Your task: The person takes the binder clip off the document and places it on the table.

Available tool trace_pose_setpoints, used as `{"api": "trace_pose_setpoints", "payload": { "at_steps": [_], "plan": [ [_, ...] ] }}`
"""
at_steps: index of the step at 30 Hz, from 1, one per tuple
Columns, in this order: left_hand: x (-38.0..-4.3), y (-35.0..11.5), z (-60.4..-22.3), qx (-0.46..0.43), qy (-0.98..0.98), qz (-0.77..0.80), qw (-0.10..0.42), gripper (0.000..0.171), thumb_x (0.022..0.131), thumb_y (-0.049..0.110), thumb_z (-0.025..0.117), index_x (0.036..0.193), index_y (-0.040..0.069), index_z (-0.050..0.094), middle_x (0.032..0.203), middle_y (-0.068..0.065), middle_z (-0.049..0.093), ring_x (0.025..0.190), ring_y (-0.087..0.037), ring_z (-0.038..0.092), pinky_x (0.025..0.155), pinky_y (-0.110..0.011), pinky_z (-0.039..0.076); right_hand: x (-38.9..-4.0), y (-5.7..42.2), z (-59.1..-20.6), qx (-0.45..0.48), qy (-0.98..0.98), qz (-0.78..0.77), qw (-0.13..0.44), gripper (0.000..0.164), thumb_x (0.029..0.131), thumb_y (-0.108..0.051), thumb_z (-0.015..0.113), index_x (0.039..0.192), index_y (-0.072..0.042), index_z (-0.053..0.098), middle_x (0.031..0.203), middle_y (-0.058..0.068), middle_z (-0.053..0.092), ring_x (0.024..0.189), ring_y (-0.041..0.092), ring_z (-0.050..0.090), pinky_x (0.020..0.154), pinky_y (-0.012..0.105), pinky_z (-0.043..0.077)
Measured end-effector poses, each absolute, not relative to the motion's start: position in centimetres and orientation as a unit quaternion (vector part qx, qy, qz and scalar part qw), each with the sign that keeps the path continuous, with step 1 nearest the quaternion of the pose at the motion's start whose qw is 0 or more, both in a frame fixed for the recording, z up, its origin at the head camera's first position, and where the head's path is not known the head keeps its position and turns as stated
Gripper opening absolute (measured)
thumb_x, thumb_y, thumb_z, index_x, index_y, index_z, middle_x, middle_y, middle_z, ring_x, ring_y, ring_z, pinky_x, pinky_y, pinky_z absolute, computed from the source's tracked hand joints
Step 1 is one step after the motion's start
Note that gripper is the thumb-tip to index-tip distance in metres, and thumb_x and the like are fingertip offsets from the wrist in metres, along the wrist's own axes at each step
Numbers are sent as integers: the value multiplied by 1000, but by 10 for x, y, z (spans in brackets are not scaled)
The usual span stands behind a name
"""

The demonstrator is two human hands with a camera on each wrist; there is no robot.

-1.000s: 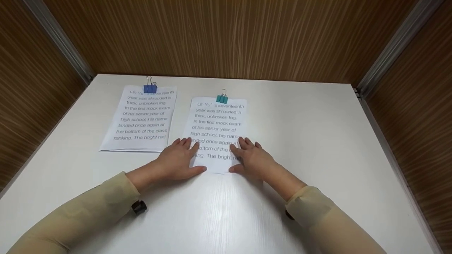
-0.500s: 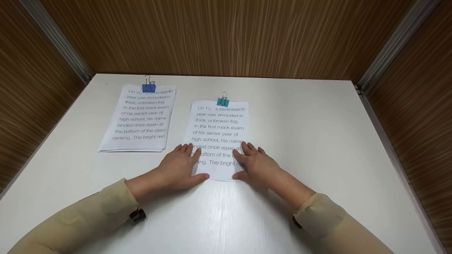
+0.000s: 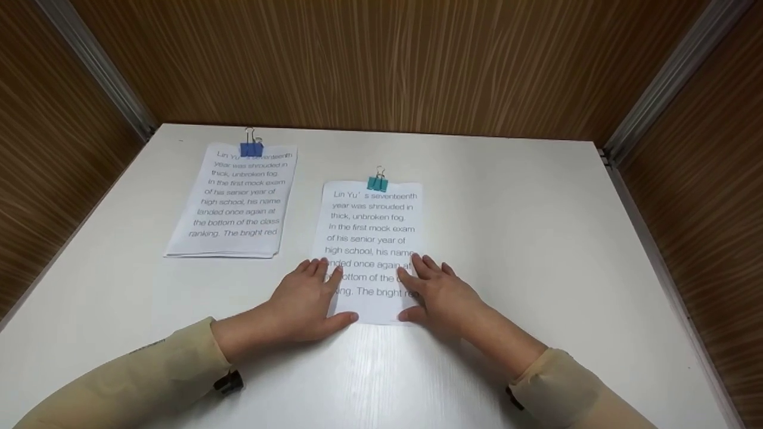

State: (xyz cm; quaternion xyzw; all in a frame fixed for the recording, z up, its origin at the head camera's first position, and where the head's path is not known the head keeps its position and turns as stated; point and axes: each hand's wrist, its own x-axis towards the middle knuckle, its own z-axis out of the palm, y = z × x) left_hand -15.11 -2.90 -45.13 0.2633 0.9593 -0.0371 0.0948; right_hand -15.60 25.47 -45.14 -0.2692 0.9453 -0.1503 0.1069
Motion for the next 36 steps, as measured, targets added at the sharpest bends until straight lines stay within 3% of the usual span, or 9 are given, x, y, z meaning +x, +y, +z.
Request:
{"api": "trace_pose_setpoints", "payload": {
  "at_steps": [11, 23, 25, 28, 32, 36],
  "plan": [
    [-136, -23, -449, 286, 955, -48, 67, 99, 101, 76, 40, 153, -7, 50, 148, -36, 54, 144, -46, 49, 120, -54, 35, -140, 260, -447, -272, 949, -130, 92, 85, 91, -45, 82, 160, -11, 48, 167, 25, 33, 152, 49, 33, 121, 66, 27],
    [-125, -17, -449, 304, 949, -52, 72, 99, 100, 77, 41, 148, -8, 56, 140, -36, 60, 138, -45, 55, 116, -52, 40, -124, 266, -447, -264, 949, -137, 105, 86, 89, -45, 84, 160, -11, 48, 168, 23, 33, 153, 48, 34, 120, 67, 28],
    [-128, -19, -446, 307, 948, -50, 63, 95, 100, 76, 44, 144, -7, 61, 133, -32, 66, 131, -43, 61, 113, -52, 44, -124, 266, -447, -269, 947, -144, 101, 85, 89, -45, 84, 159, -10, 49, 168, 24, 34, 152, 48, 34, 120, 68, 29],
    [-138, -24, -440, 304, 952, -15, 36, 80, 100, 71, 54, 122, -3, 73, 103, -20, 77, 106, -34, 73, 105, -52, 49, -125, 265, -447, -273, 945, -148, 99, 85, 90, -45, 83, 159, -10, 50, 167, 24, 34, 152, 48, 35, 120, 67, 29],
    [-168, -32, -432, 293, 954, 63, 2, 58, 101, 62, 62, 100, 6, 73, 71, -4, 68, 75, -25, 71, 98, -52, 54, -126, 265, -448, -272, 945, -152, 102, 84, 90, -46, 82, 159, -10, 50, 168, 24, 34, 152, 48, 34, 120, 67, 29],
    [-211, -43, -427, 256, 956, 140, 2, 54, 101, 56, 66, 116, 5, 74, 80, -6, 71, 80, -26, 71, 87, -46, 56, -127, 263, -448, -276, 944, -155, 96, 85, 90, -47, 82, 159, -10, 50, 167, 24, 35, 152, 48, 35, 119, 68, 30]
  ]
}}
